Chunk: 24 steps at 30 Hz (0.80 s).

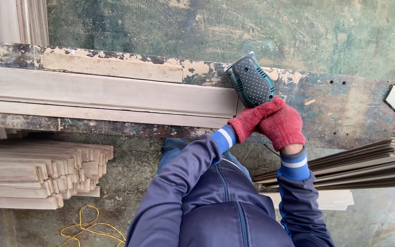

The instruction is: Sanding pieces of wood using a power sander and manual sandpaper.

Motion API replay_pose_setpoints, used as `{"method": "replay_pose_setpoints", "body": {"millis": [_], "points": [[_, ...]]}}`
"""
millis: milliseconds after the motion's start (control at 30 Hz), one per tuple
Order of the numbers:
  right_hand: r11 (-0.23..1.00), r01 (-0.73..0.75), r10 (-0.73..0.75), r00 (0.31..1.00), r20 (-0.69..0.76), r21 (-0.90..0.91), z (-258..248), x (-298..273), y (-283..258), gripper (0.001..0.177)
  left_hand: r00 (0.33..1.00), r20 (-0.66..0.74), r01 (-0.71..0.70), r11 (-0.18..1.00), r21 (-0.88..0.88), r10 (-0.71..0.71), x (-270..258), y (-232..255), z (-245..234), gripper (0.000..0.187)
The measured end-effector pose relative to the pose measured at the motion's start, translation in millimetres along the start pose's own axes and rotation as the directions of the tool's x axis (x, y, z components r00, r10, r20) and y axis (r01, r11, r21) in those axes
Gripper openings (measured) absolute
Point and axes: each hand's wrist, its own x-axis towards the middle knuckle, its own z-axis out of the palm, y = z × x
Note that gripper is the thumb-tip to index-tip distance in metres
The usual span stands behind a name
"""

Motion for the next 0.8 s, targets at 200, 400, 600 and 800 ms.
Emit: {"method": "replay_pose_setpoints", "body": {"millis": [200,400,600,800], "points": [[0.984,-0.077,0.092,0.992,-0.087,0.163,-16.4,-34.6,74.0,0.037,0.989,0.085,0.105,0.979,0.174,-0.121,-3.6,-25.4,47.9,0.086],[0.934,-0.163,0.219,0.965,-0.148,0.318,-17.3,-62.7,127.3,0.038,0.873,0.168,0.380,0.854,0.356,-0.459,17.6,-83.2,77.0,0.078],[0.810,-0.375,0.459,0.884,-0.090,0.451,25.8,-38.6,206.8,0.053,0.901,0.163,0.331,0.882,0.336,-0.401,-0.7,-94.5,85.1,0.082],[0.572,-0.141,0.330,0.941,-0.070,0.808,-9.2,-52.0,190.4,0.028,0.770,0.529,0.173,0.915,0.366,-0.357,33.4,-111.3,-25.3,0.044]]}}
